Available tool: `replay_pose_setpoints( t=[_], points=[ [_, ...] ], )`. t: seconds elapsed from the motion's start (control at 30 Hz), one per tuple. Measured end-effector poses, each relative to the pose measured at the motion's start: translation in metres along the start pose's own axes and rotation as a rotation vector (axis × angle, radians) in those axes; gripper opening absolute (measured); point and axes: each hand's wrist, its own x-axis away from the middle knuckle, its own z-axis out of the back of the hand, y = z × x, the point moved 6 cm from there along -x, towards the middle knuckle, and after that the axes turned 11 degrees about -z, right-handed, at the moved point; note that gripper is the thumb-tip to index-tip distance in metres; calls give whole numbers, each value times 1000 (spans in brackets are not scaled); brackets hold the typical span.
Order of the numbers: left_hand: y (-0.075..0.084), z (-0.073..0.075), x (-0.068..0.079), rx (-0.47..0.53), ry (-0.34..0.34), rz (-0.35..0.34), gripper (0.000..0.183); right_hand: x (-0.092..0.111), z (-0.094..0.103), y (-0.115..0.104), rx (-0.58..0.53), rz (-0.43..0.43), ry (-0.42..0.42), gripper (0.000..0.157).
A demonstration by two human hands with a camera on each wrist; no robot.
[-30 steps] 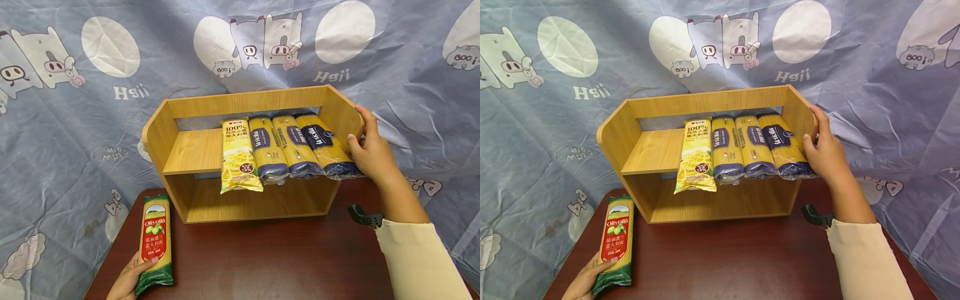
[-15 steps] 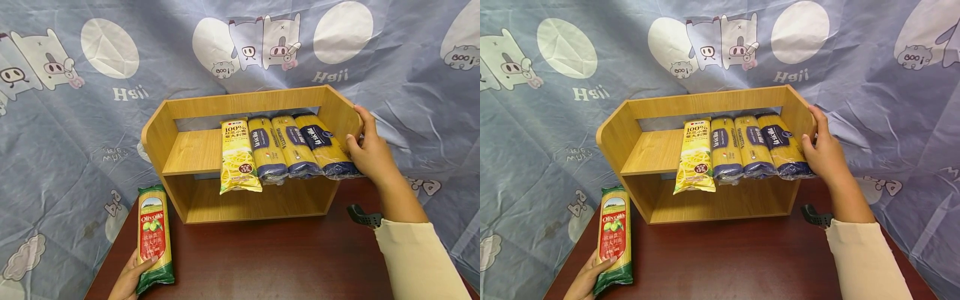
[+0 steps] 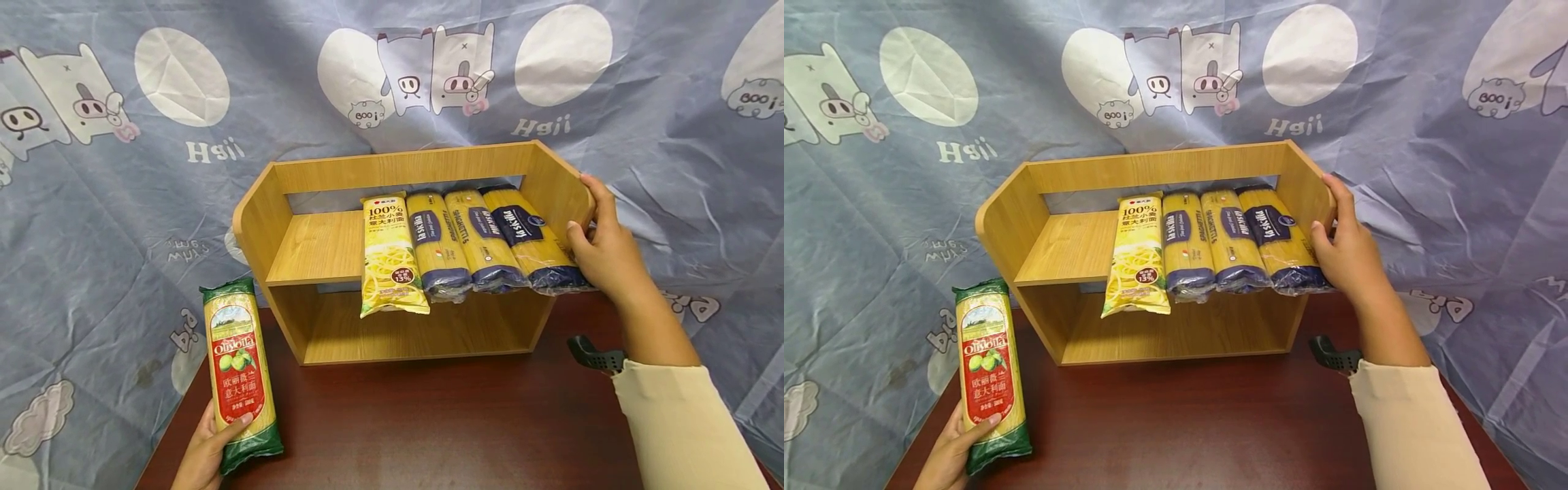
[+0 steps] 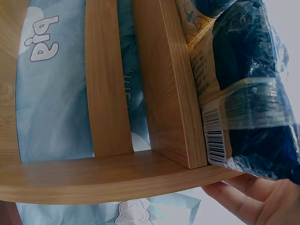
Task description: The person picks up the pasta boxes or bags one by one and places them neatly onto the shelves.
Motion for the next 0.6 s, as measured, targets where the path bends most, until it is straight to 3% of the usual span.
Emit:
replay_pose_setpoints(
  t=[0.6],
  points=[
    [34, -12, 7, -25, 15, -112, 57, 0, 0, -1, -7, 15, 0, 69]
  ],
)
